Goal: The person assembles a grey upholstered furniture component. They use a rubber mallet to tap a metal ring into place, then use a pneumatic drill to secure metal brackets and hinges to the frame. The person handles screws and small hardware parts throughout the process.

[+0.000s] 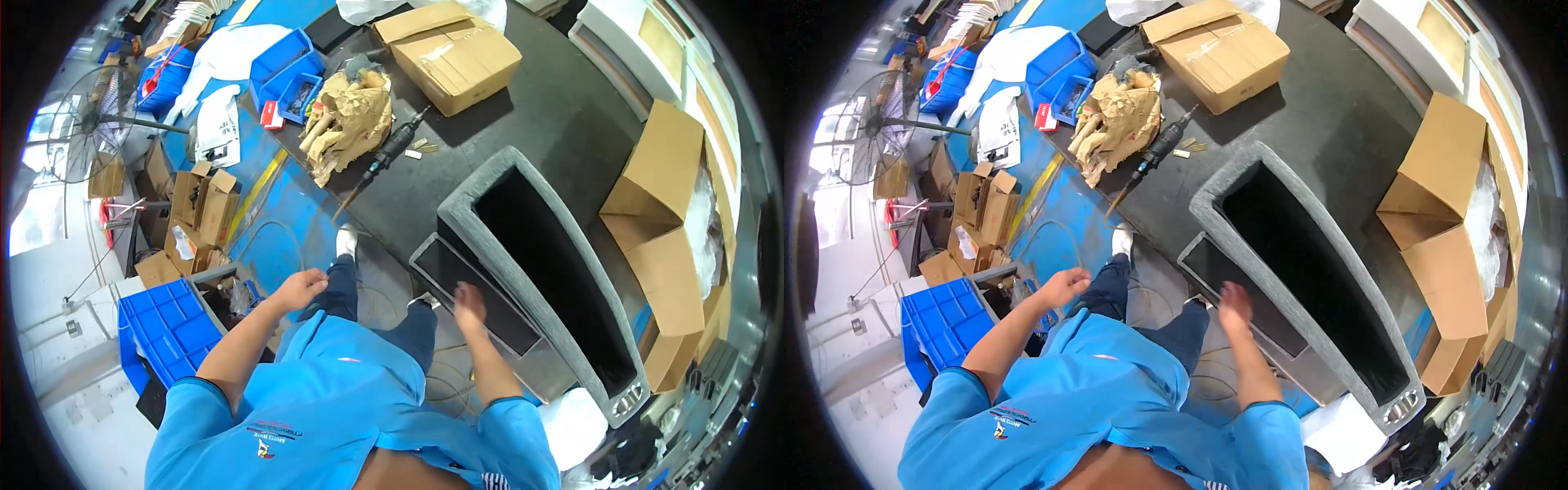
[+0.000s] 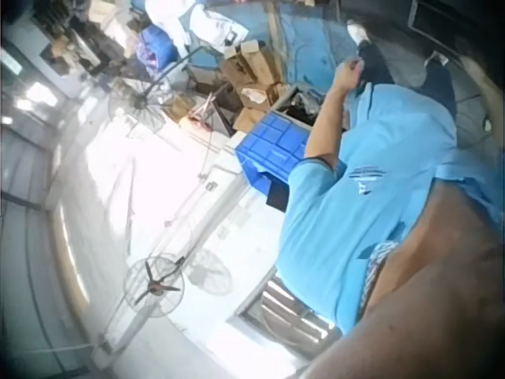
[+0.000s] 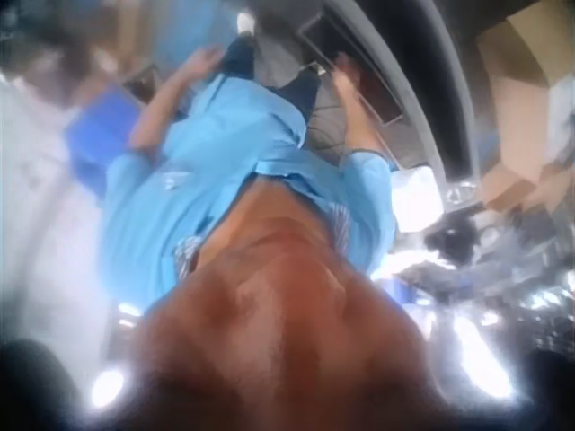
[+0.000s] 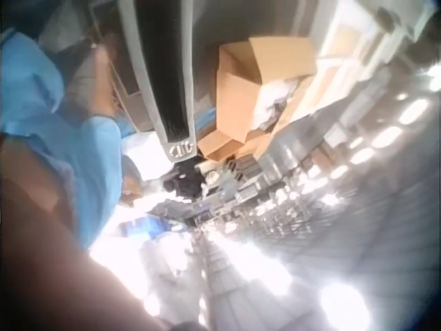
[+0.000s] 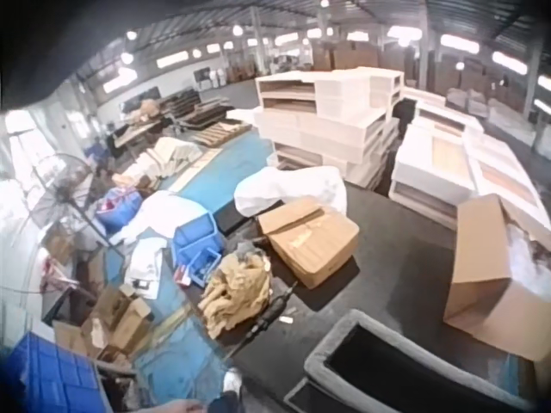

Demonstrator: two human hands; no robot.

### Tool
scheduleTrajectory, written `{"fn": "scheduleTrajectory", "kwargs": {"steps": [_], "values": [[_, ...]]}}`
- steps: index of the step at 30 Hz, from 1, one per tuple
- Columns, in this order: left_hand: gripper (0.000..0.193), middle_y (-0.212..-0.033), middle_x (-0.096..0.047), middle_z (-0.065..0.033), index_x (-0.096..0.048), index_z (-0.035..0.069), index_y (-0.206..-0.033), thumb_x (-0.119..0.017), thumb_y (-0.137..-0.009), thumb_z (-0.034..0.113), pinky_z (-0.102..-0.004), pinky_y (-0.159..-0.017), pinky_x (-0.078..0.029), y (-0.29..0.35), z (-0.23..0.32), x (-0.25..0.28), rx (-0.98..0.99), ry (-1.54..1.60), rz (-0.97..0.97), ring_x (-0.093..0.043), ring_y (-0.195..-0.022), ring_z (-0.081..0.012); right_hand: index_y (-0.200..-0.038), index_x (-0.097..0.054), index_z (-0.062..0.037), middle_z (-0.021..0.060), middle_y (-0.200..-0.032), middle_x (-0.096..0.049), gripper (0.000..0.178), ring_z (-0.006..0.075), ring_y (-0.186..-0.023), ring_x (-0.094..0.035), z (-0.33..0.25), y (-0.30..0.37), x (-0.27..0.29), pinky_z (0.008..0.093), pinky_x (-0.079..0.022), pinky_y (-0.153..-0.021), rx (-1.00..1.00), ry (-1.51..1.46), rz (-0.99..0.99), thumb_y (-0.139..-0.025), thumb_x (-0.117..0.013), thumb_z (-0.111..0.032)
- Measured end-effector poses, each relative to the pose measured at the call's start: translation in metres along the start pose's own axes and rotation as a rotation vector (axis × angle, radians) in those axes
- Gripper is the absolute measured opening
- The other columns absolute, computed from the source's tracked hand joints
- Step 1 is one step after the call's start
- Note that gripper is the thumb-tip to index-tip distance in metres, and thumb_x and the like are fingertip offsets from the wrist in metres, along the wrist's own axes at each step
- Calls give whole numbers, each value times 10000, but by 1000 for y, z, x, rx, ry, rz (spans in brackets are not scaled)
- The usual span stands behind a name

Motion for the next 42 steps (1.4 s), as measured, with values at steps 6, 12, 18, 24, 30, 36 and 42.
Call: {"fn": "scheduleTrajectory", "kwargs": {"steps": [6,12,18,24,30,36,42], "values": [[302,-990,-712,-106,-648,19,-1212,-628,-999,231,-352,-838,-537,-53,13,57,-33,-40,-131,-677,-912,-184,-1197,-669,-41,183,-1193,-667,273,388,-1138,-618,-142,-180,-55,451,-500,-971,32,-342,128,-981,-587,-187],[292,-1042,-723,-192,-658,31,-1174,-612,-982,246,-429,-808,-555,-109,-45,154,-8,-192,-155,-713,-905,-338,-1254,-667,-87,147,-1296,-614,373,338,-1261,-537,-174,-331,-71,448,-444,-1054,-9,42,382,-892,-710,-165],[258,-1034,-722,-190,-663,47,-1149,-616,-973,230,-429,-785,-555,-143,-105,198,39,-208,-148,-709,-899,-345,-1109,-671,-95,88,-1222,-623,289,329,-1182,-558,-171,-344,-92,455,-465,-991,-83,172,283,-847,-758,-181],[196,-1015,-692,-200,-653,44,-1101,-585,-981,184,-490,-790,-541,-224,-27,158,-502,-303,-323,-659,-924,-428,-1038,-665,-94,74,-1104,-620,247,315,-1087,-578,-180,-345,-83,445,-482,-926,-7,50,376,-829,-764,-183],[148,-962,-674,-200,-645,40,-1019,-575,-978,164,-480,-773,-535,-323,81,81,-703,-354,-277,-662,-929,-410,-1030,-648,-78,105,-1048,-637,206,333,-1047,-603,-166,-341,-107,444,-509,-872,-151,2,381,-891,-712,-217],[106,-943,-661,-201,-626,52,-983,-611,-942,149,-519,-773,-523,-437,144,10,-655,-361,166,-654,-906,-429,-1149,-623,-79,111,-1047,-634,322,345,-1042,-604,-155,-269,-140,455,-504,-879,-388,-281,407,-905,-710,-271],[215,-1060,-608,-122,-584,68,-1019,-700,-913,214,-463,-809,-580,-482,177,-31,-642,-611,347,-661,-1029,-333,-1098,-652,-89,99,-1086,-612,320,350,-1044,-584,-183,-272,-137,456,-478,-887,-255,-76,528,-839,-778,-229]]}}
Point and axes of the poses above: each hand's wrist, its own y-axis away from the middle knuckle, its own x-axis out of the back of the hand, z = x × y, the point moved 4 cm from there along -y, towards the middle knuckle
